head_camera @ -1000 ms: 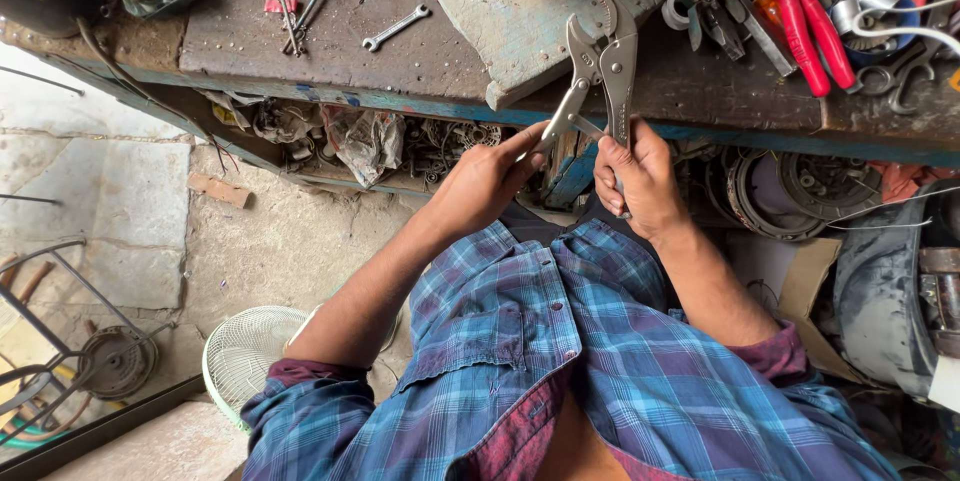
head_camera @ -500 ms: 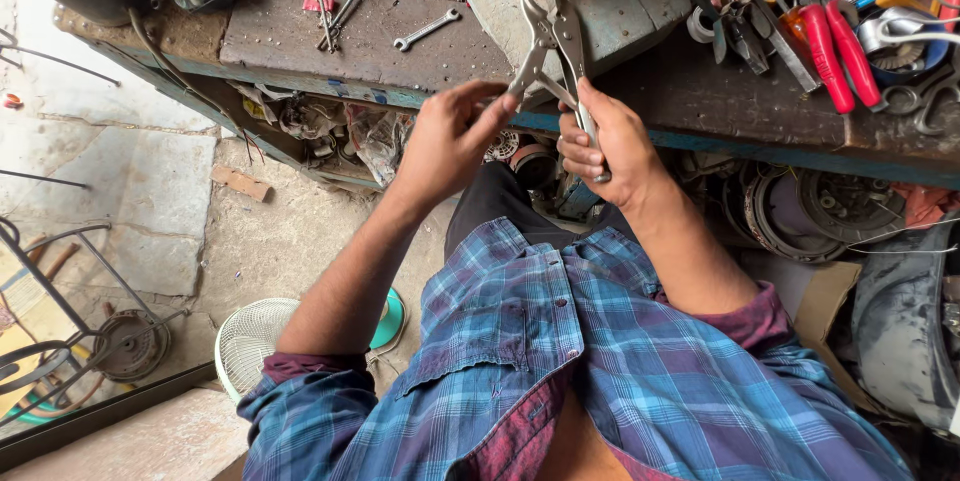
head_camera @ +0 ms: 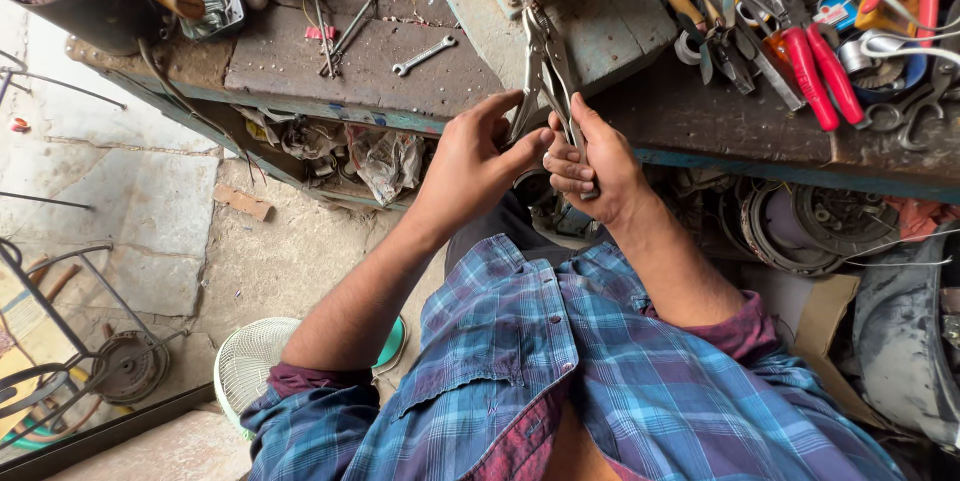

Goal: The person uses pliers to grip and adjust a metal component on a workbench. They repeatedly reposition the pliers and apply pressure to the part, occasionally switching grip orientation. The person also briefly handles a red-handled tool before returning to the pliers.

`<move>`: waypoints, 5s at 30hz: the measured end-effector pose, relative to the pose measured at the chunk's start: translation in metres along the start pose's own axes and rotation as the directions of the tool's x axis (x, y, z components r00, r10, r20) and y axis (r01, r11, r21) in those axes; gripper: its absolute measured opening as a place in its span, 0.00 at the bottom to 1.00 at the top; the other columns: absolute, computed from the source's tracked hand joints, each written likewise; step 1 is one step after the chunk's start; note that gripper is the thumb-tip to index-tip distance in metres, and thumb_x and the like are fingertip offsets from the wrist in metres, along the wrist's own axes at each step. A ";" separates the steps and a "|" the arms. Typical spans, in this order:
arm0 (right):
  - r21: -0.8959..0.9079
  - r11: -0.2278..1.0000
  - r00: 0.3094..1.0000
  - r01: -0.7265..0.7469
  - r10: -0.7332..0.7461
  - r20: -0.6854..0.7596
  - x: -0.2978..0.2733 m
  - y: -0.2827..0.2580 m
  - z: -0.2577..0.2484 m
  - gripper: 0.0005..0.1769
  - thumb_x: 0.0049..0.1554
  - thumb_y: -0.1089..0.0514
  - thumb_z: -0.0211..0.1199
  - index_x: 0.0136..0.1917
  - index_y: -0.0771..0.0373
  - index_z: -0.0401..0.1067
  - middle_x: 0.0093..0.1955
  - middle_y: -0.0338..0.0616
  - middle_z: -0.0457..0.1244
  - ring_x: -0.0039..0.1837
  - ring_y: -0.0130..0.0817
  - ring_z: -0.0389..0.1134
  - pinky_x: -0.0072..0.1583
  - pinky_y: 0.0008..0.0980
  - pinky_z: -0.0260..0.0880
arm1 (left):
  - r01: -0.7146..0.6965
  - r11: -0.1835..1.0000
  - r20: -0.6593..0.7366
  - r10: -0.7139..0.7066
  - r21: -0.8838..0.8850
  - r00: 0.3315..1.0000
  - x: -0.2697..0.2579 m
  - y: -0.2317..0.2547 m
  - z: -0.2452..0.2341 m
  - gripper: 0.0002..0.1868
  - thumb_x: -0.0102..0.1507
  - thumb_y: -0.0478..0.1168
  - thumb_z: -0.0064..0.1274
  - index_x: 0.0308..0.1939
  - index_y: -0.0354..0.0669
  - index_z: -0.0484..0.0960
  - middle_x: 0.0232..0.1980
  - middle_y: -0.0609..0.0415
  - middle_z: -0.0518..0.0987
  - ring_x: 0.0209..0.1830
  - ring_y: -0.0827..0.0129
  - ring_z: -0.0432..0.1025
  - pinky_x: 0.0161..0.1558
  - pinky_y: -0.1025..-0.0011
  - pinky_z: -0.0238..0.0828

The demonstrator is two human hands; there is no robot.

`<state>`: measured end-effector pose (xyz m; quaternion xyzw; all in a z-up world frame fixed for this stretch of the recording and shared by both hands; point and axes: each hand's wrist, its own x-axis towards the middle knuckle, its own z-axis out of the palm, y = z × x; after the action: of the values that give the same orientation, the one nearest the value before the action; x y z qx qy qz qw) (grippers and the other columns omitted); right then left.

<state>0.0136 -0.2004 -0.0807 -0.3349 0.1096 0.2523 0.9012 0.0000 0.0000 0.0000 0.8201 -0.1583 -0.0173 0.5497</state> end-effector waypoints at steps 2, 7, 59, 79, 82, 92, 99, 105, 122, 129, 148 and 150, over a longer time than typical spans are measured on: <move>0.000 1.000 0.998 0.012 -0.012 0.054 -0.002 0.001 -0.003 0.23 0.71 0.40 0.42 0.50 0.60 0.65 0.28 0.31 0.48 0.23 0.17 0.44 0.24 0.17 0.45 | 0.012 0.985 0.023 -0.009 -0.172 1.000 -0.003 -0.004 0.001 0.29 0.64 0.42 0.59 0.65 0.28 0.75 0.29 0.57 0.76 0.27 0.79 0.65 0.28 0.75 0.63; -0.033 0.998 0.995 0.046 -0.043 0.090 -0.004 -0.007 -0.008 0.24 0.72 0.40 0.41 0.51 0.61 0.64 0.27 0.29 0.47 0.23 0.16 0.44 0.24 0.16 0.46 | 0.170 0.879 0.117 -0.130 -0.445 0.984 0.004 -0.011 -0.012 0.22 0.67 0.36 0.51 0.65 0.28 0.78 0.27 0.61 0.73 0.22 0.80 0.62 0.23 0.78 0.58; 0.715 0.622 0.823 -0.319 -0.192 0.534 0.008 0.038 0.027 0.27 0.69 0.52 0.58 0.74 0.67 0.58 0.56 0.47 0.62 0.62 0.37 0.64 0.71 0.37 0.67 | -0.470 0.715 -0.340 0.676 0.518 0.654 -0.032 -0.041 0.045 0.24 0.58 0.39 0.69 0.57 0.40 0.84 0.36 0.54 0.72 0.34 0.64 0.67 0.36 0.68 0.64; -0.317 0.948 0.993 -0.041 0.002 -0.122 -0.038 0.040 -0.021 0.16 0.61 0.63 0.62 0.61 0.70 0.73 0.49 0.46 0.69 0.46 0.32 0.71 0.48 0.33 0.73 | 0.052 0.964 -0.143 -0.092 -0.261 0.985 -0.033 -0.085 0.068 0.15 0.67 0.40 0.60 0.53 0.33 0.80 0.38 0.56 0.82 0.37 0.76 0.76 0.39 0.77 0.74; -0.578 0.815 0.976 0.047 -0.161 -0.147 -0.037 0.041 -0.028 0.17 0.57 0.63 0.60 0.60 0.67 0.74 0.49 0.42 0.70 0.47 0.28 0.71 0.46 0.30 0.73 | 0.238 0.717 0.055 -0.269 -0.656 0.962 -0.039 -0.097 0.092 0.21 0.68 0.45 0.53 0.60 0.37 0.71 0.43 0.59 0.79 0.40 0.77 0.76 0.38 0.74 0.80; -0.966 0.210 0.928 0.149 -0.368 0.063 -0.037 0.025 -0.030 0.15 0.59 0.61 0.62 0.59 0.66 0.71 0.37 0.39 0.64 0.34 0.21 0.62 0.35 0.26 0.63 | 0.439 0.357 0.333 -0.321 -0.824 0.887 -0.038 -0.117 0.143 0.21 0.71 0.57 0.42 0.53 0.44 0.74 0.44 0.58 0.78 0.40 0.76 0.75 0.38 0.75 0.76; -0.943 0.333 0.953 0.015 -0.290 -0.087 -0.049 0.001 -0.024 0.12 0.61 0.58 0.64 0.56 0.66 0.72 0.31 0.35 0.61 0.25 0.17 0.56 0.26 0.22 0.56 | 0.278 0.557 0.169 -0.239 -0.783 0.956 -0.034 -0.123 0.151 0.17 0.75 0.53 0.47 0.48 0.42 0.74 0.32 0.61 0.69 0.27 0.76 0.60 0.27 0.73 0.55; -0.863 0.501 0.961 0.067 -0.266 -0.079 -0.064 -0.027 -0.012 0.11 0.62 0.57 0.63 0.53 0.67 0.69 0.29 0.32 0.57 0.25 0.16 0.53 0.26 0.22 0.49 | -0.046 0.879 -0.114 -0.010 -0.474 0.993 -0.025 -0.139 0.157 0.17 0.74 0.49 0.47 0.39 0.40 0.75 0.28 0.61 0.68 0.29 0.78 0.61 0.31 0.75 0.61; -0.721 -0.684 0.779 -0.114 -0.511 0.362 -0.039 -0.062 0.029 0.18 0.68 0.49 0.66 0.53 0.69 0.73 0.36 0.60 0.68 0.40 0.59 0.72 0.42 0.53 0.70 | 0.252 0.121 0.237 -0.126 -0.960 0.963 0.072 -0.123 0.250 0.27 0.75 0.62 0.40 0.38 0.44 0.74 0.26 0.68 0.62 0.22 0.81 0.53 0.25 0.77 0.52; -0.684 -0.708 0.785 -0.176 -0.520 0.336 -0.027 -0.058 0.036 0.19 0.69 0.48 0.65 0.51 0.68 0.71 0.36 0.60 0.68 0.40 0.58 0.73 0.41 0.52 0.71 | 0.321 0.187 0.297 -0.144 -0.928 0.944 0.080 -0.117 0.230 0.29 0.71 0.65 0.34 0.40 0.44 0.75 0.26 0.61 0.72 0.21 0.76 0.66 0.22 0.76 0.56; -0.523 -0.790 0.763 -0.320 -0.542 0.351 -0.024 -0.042 0.034 0.19 0.68 0.49 0.64 0.58 0.69 0.70 0.37 0.57 0.69 0.39 0.54 0.74 0.39 0.48 0.73 | 0.107 0.410 0.023 -0.205 -0.906 0.978 0.055 -0.117 0.267 0.21 0.72 0.49 0.51 0.50 0.30 0.82 0.44 0.52 0.84 0.41 0.76 0.73 0.43 0.72 0.73; -0.481 -0.798 0.748 -0.363 -0.558 0.361 -0.018 -0.035 0.027 0.22 0.68 0.48 0.64 0.60 0.71 0.69 0.37 0.57 0.69 0.39 0.53 0.74 0.38 0.47 0.74 | 0.110 0.395 0.043 -0.174 -0.912 0.984 0.056 -0.114 0.268 0.23 0.70 0.52 0.51 0.49 0.32 0.81 0.43 0.54 0.82 0.41 0.74 0.73 0.41 0.71 0.73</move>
<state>0.0181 -0.2122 -0.0345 -0.9800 -0.0666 -0.1612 -0.0955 0.0261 -0.2165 -0.2014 0.3995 -0.0367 -0.1229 0.9077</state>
